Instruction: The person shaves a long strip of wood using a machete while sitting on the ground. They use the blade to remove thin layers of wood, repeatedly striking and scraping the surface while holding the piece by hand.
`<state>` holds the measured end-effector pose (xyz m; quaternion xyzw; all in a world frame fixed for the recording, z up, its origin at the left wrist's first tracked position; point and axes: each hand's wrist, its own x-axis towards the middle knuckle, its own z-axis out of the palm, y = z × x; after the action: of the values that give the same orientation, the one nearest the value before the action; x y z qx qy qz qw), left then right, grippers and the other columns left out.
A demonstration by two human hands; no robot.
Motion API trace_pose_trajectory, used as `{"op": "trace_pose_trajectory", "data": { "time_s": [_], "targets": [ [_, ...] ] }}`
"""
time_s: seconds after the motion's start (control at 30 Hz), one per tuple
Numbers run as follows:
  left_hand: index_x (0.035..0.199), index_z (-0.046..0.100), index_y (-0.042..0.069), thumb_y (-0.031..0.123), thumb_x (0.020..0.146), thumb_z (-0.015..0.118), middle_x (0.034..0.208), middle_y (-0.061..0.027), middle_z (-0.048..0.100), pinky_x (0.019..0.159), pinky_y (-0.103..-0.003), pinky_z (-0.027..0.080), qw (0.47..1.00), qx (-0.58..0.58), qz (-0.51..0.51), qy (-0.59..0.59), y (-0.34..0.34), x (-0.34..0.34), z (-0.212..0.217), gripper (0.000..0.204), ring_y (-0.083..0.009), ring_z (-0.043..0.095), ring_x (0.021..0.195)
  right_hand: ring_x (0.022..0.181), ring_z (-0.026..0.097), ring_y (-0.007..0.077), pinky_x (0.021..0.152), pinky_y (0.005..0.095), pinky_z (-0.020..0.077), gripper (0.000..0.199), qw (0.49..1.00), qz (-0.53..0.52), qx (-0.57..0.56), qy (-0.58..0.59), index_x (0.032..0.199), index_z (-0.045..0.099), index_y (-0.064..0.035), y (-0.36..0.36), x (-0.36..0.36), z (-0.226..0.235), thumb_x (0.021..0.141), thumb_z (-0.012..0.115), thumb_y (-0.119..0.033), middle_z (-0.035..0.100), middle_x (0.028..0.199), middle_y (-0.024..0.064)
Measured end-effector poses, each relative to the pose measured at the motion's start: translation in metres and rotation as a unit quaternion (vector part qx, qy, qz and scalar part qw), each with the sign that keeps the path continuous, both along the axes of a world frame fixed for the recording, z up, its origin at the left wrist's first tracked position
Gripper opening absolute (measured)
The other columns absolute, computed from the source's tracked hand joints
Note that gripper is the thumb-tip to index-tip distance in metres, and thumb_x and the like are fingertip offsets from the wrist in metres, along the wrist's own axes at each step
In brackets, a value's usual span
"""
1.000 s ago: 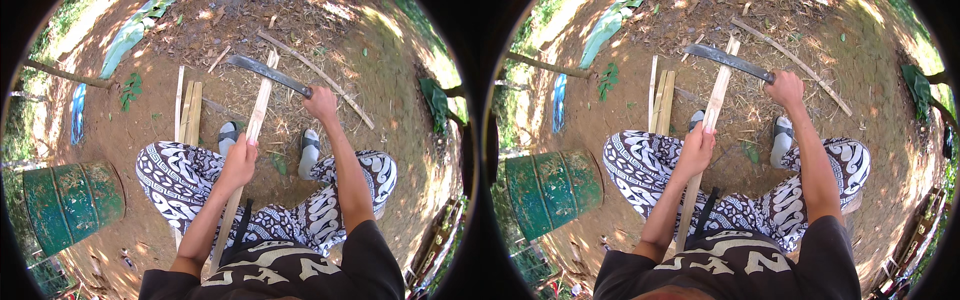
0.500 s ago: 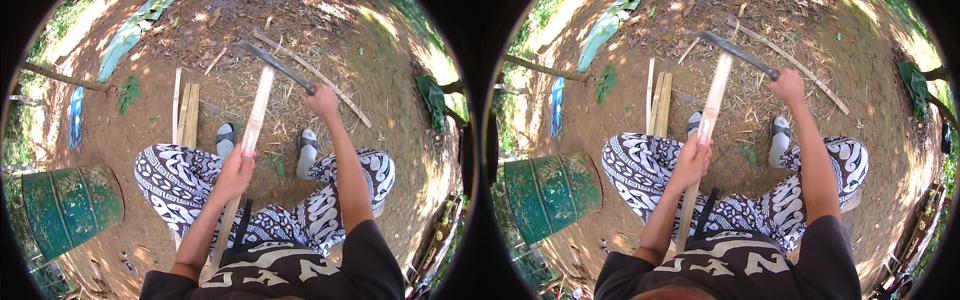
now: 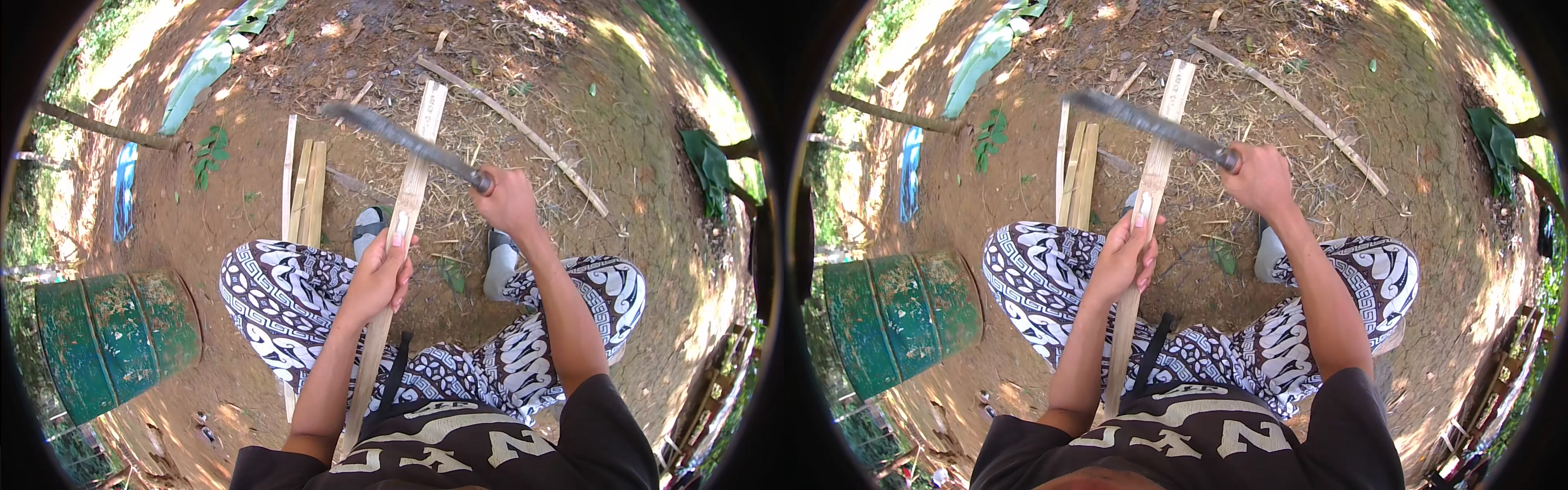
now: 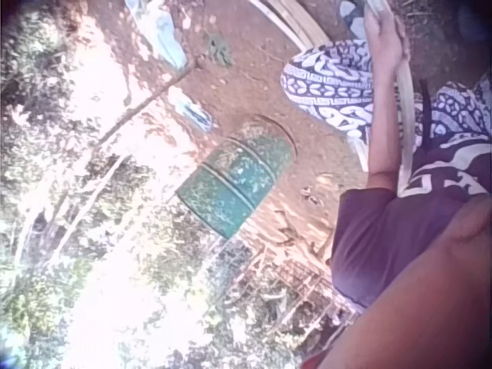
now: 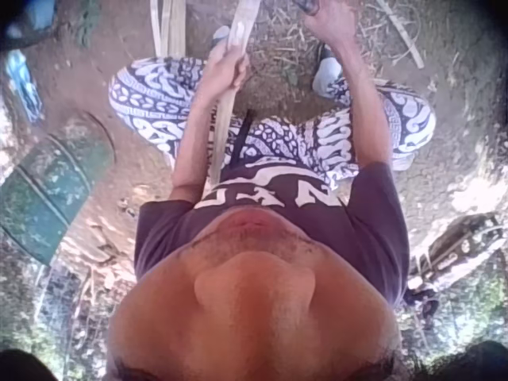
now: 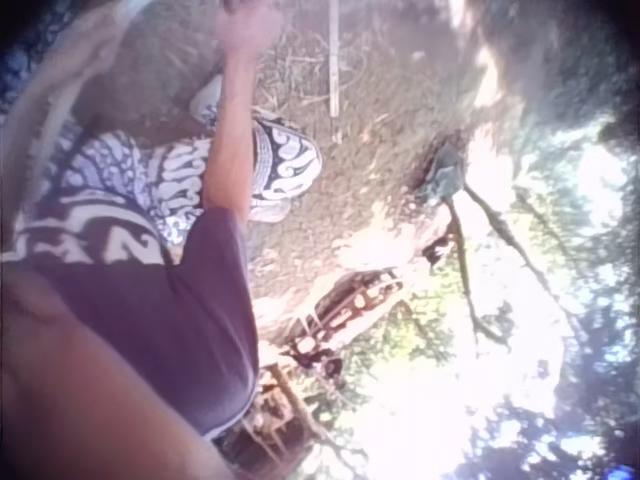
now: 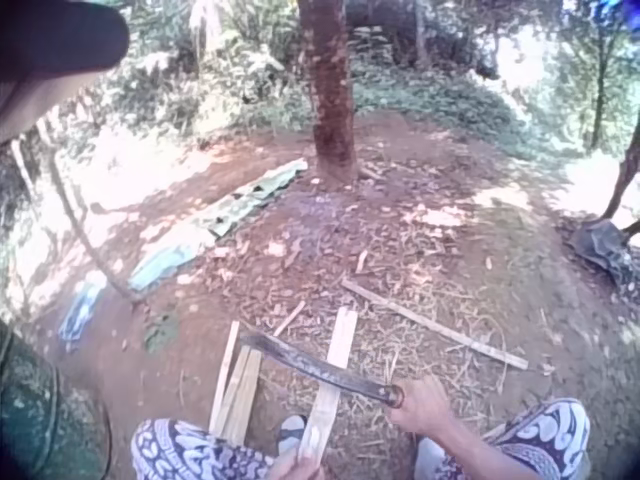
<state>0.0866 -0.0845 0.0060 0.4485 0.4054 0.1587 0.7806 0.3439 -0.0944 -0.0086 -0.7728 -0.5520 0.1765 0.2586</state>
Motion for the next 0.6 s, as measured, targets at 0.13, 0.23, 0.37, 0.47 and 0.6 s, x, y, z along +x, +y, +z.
{"op": "trace_pose_trajectory", "data": {
  "time_s": [0.13,0.23,0.37,0.47,0.6],
  "targets": [
    [0.115,0.049,0.003,0.030,0.109,0.036,0.067,0.0007,0.047,0.038,-0.023,0.037,0.997,0.070,0.015,-0.024,-0.005,0.005,-0.015,0.030,-0.0069,0.044,0.042,0.056,0.062,0.0400,0.061,0.0482,0.0524,0.013,0.994,0.080,-0.022,-0.073,0.070,0.063,-0.0069,0.001,-0.012,-0.006,0.072,0.060,-0.020,0.060,0.057,0.0179],
    [0.114,0.049,0.003,0.028,0.109,0.038,0.068,0.0007,0.048,0.040,-0.023,0.038,0.997,0.080,0.002,-0.012,-0.004,0.004,-0.007,0.028,-0.0063,0.046,0.045,0.061,0.063,0.0409,0.063,0.0481,0.0520,0.015,0.994,0.093,-0.039,-0.030,0.076,0.067,-0.0050,0.000,-0.017,-0.006,0.069,0.061,-0.018,0.060,0.061,0.0214],
    [0.112,0.049,0.003,0.029,0.109,0.038,0.070,0.0011,0.048,0.042,-0.022,0.036,0.994,0.106,-0.023,0.012,-0.009,0.005,-0.004,0.029,-0.0043,0.044,0.050,0.064,0.063,0.0412,0.064,0.0473,0.0523,0.018,0.994,0.097,-0.035,-0.030,0.079,0.069,-0.0049,-0.001,-0.015,-0.013,0.067,0.063,-0.017,0.061,0.063,0.0214],
    [0.111,0.047,0.003,0.032,0.109,0.036,0.069,0.0025,0.043,0.041,-0.021,0.036,0.991,0.125,-0.029,0.035,-0.012,0.005,-0.009,0.031,-0.0038,0.040,0.047,0.065,0.064,0.0407,0.064,0.0472,0.0523,0.020,0.993,0.108,-0.011,-0.056,0.080,0.070,-0.0051,-0.002,-0.010,-0.022,0.065,0.064,-0.016,0.061,0.062,0.0207],
    [0.109,0.048,0.003,0.031,0.109,0.036,0.070,0.0032,0.043,0.042,-0.021,0.036,0.980,0.184,-0.043,0.055,-0.019,0.006,-0.016,0.030,-0.0033,0.040,0.048,0.064,0.064,0.0404,0.064,0.0484,0.0519,0.016,0.989,0.118,0.005,-0.086,0.075,0.066,-0.0055,-0.003,-0.002,-0.028,0.063,0.065,-0.015,0.061,0.061,0.0197]
  ]
}}
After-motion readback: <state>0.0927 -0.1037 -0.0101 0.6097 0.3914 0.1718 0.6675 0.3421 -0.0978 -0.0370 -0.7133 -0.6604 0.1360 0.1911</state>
